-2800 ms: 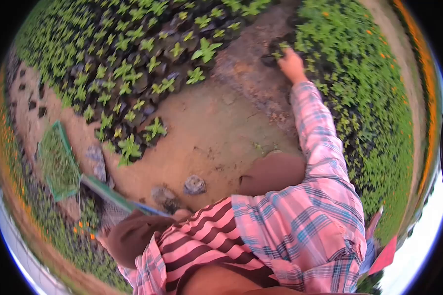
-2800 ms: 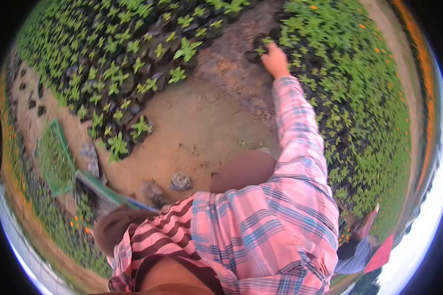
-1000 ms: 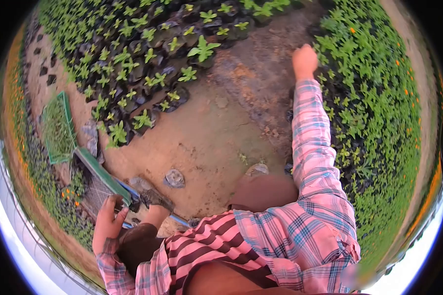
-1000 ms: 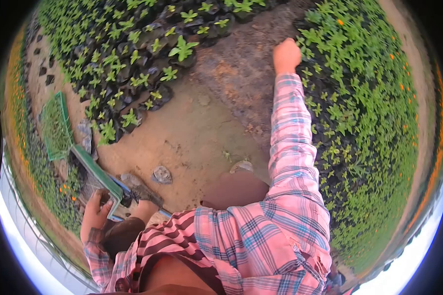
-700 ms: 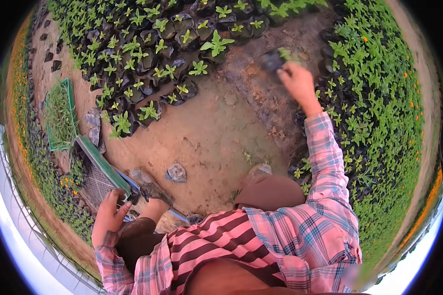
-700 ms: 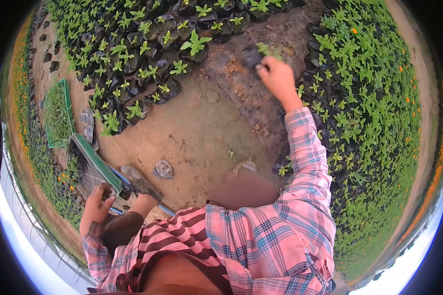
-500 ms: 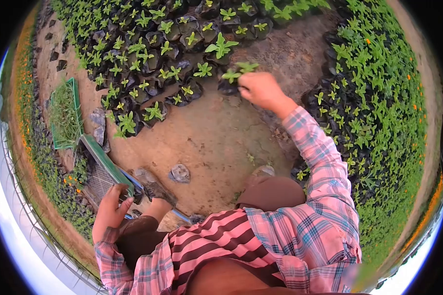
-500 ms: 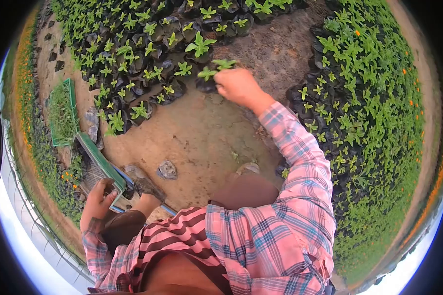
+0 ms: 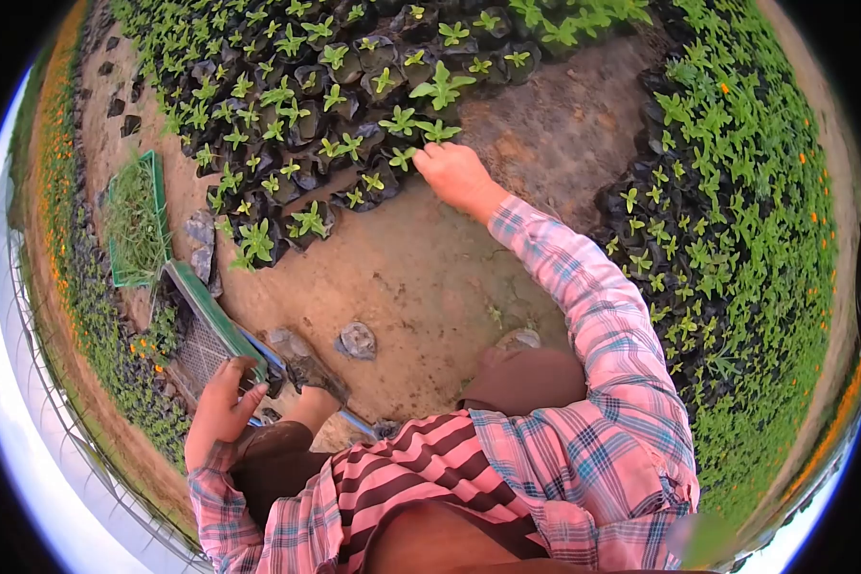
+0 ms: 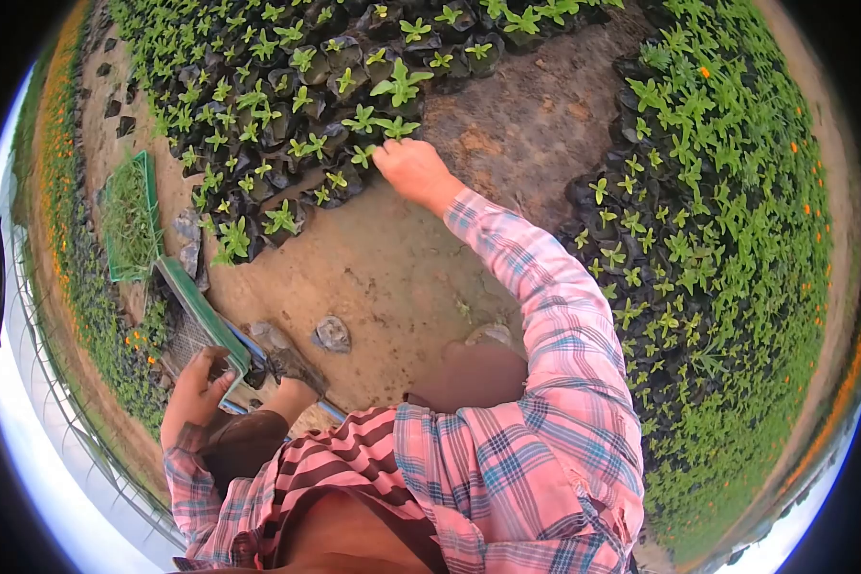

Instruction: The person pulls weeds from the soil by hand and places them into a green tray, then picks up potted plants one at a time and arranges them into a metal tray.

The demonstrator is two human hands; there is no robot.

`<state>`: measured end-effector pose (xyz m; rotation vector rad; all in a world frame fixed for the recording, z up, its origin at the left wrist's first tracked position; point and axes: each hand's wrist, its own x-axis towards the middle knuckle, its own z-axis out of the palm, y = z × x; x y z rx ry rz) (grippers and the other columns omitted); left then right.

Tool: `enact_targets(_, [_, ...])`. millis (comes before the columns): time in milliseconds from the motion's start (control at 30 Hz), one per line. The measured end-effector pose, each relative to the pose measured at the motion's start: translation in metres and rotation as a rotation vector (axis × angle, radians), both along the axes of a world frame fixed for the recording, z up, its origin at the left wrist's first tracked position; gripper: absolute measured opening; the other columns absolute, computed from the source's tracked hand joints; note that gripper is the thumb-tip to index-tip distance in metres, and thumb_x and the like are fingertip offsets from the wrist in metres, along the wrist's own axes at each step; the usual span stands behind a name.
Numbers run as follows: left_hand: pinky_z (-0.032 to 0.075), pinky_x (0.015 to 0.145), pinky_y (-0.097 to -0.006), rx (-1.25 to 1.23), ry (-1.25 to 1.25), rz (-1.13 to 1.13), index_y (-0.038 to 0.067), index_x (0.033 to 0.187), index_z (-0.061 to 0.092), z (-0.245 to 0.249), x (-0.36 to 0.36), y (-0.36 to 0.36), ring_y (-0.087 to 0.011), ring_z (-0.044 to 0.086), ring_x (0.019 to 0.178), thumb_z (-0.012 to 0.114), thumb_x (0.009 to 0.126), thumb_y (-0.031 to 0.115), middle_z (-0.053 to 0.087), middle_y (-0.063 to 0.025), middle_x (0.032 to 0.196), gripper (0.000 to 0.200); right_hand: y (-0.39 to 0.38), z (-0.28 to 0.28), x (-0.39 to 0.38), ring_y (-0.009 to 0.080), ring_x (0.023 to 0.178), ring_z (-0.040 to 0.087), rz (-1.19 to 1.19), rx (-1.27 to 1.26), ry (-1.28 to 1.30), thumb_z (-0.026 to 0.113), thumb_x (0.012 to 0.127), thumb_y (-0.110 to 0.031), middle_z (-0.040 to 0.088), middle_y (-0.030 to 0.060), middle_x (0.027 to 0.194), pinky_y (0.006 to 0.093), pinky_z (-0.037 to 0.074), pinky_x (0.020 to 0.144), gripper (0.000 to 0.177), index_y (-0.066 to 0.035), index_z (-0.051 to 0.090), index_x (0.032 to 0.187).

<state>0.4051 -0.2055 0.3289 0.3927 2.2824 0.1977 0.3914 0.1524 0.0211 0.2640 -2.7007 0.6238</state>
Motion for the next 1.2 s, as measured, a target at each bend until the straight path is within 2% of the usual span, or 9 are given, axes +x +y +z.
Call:
enact_targets(267, [0.047, 0.076, -0.0364, 0.014, 0.003, 0.012, 0.0, 0.113, 0.052, 0.001, 0.002, 0.003, -0.0319, 0.058, 0.089, 0.062, 0.083, 0.018, 0.057, -0.0186, 0.099, 0.037, 0.01, 0.024, 0.041, 0.0246, 0.069, 0.059, -0.048, -0.068, -0.011, 0.056, 0.072, -0.01, 0.053, 0.0071, 0.072, 0.0363, 0.049, 0.058, 0.008, -0.007, 0.051, 0.076])
enact_targets(400, [0.046, 0.078, -0.0366, -0.012, -0.002, -0.029, -0.001, 0.112, 0.052, 0.0, -0.003, 0.006, -0.0327, 0.058, 0.089, 0.062, 0.082, 0.016, 0.057, -0.0196, 0.098, 0.036, 0.009, 0.0, 0.029, 0.0249, 0.07, 0.059, 0.03, -0.029, -0.013, 0.053, 0.074, -0.012, 0.055, 0.0074, 0.075, 0.0353, 0.05, 0.059, 0.005, -0.008, 0.051, 0.076])
enact_targets(533, [0.045, 0.079, -0.0369, 0.046, 0.017, -0.059, -0.002, 0.111, 0.052, -0.005, -0.003, -0.005, -0.0332, 0.057, 0.09, 0.061, 0.081, 0.014, 0.057, -0.0199, 0.098, 0.035, 0.022, 0.014, 0.033, 0.028, 0.075, 0.06, 0.014, -0.071, -0.171, 0.053, 0.077, -0.012, 0.058, 0.0097, 0.08, 0.0383, 0.051, 0.063, 0.008, -0.008, 0.056, 0.083])
enact_targets(633, [0.045, 0.079, -0.037, 0.045, -0.023, -0.019, -0.003, 0.11, 0.052, -0.009, -0.003, -0.007, -0.033, 0.057, 0.091, 0.061, 0.081, 0.014, 0.057, -0.0198, 0.097, 0.034, 0.081, 0.033, 0.052, 0.0316, 0.082, 0.059, -0.517, -0.259, -0.054, 0.053, 0.082, -0.017, 0.061, 0.0123, 0.091, 0.0411, 0.05, 0.07, 0.017, -0.005, 0.061, 0.092])
enact_targets(700, [0.045, 0.08, -0.037, 0.012, -0.018, -0.022, -0.003, 0.11, 0.052, -0.006, -0.002, -0.003, -0.0324, 0.057, 0.089, 0.061, 0.081, 0.014, 0.057, -0.0194, 0.097, 0.034, 0.143, 0.019, 0.068, 0.0318, 0.084, 0.057, -0.825, -0.158, 0.08, 0.055, 0.083, -0.018, 0.06, 0.0156, 0.089, 0.0406, 0.049, 0.074, 0.018, -0.002, 0.058, 0.087])
enact_targets(733, [0.045, 0.08, -0.037, 0.016, -0.019, -0.023, -0.003, 0.11, 0.052, -0.007, -0.002, -0.005, -0.0324, 0.057, 0.089, 0.061, 0.081, 0.014, 0.057, -0.0194, 0.097, 0.034, 0.166, 0.031, 0.079, 0.0349, 0.083, 0.058, -0.971, 0.012, -0.001, 0.058, 0.083, -0.018, 0.057, 0.0209, 0.093, 0.0414, 0.05, 0.073, 0.022, 0.002, 0.055, 0.089])
enact_targets(833, [0.045, 0.079, -0.0368, 0.02, -0.016, -0.007, -0.003, 0.11, 0.053, -0.007, -0.002, -0.008, -0.0319, 0.057, 0.088, 0.061, 0.081, 0.013, 0.057, -0.0191, 0.096, 0.034, 0.234, 0.017, 0.097, 0.0405, 0.086, 0.061, -1.303, -0.035, -0.254, 0.068, 0.079, -0.023, 0.054, 0.0295, 0.102, 0.0418, 0.052, 0.074, 0.043, 0.007, 0.046, 0.101])
enact_targets(1100, [0.045, 0.078, -0.0367, 0.023, -0.001, -0.053, -0.001, 0.111, 0.053, -0.005, -0.003, 0.004, -0.0306, 0.058, 0.089, 0.062, 0.08, 0.012, 0.057, -0.0176, 0.096, 0.034, 0.272, -0.012, 0.092, 0.0336, 0.077, 0.066, -1.349, 0.122, -0.375, 0.05, 0.083, -0.009, 0.065, 0.0186, 0.084, 0.0422, 0.053, 0.069, 0.015, 0.001, 0.054, 0.092])
enact_targets(1200, [0.046, 0.078, -0.0373, 0.004, -0.025, -0.01, 0.0, 0.111, 0.053, -0.003, -0.003, 0.009, -0.0314, 0.059, 0.089, 0.062, 0.081, 0.013, 0.058, -0.0178, 0.097, 0.034, 0.271, -0.016, 0.101, 0.0375, 0.079, 0.064, -1.247, 0.125, -0.333, 0.049, 0.083, -0.009, 0.064, 0.021, 0.085, 0.045, 0.052, 0.07, 0.014, 0.001, 0.055, 0.09])
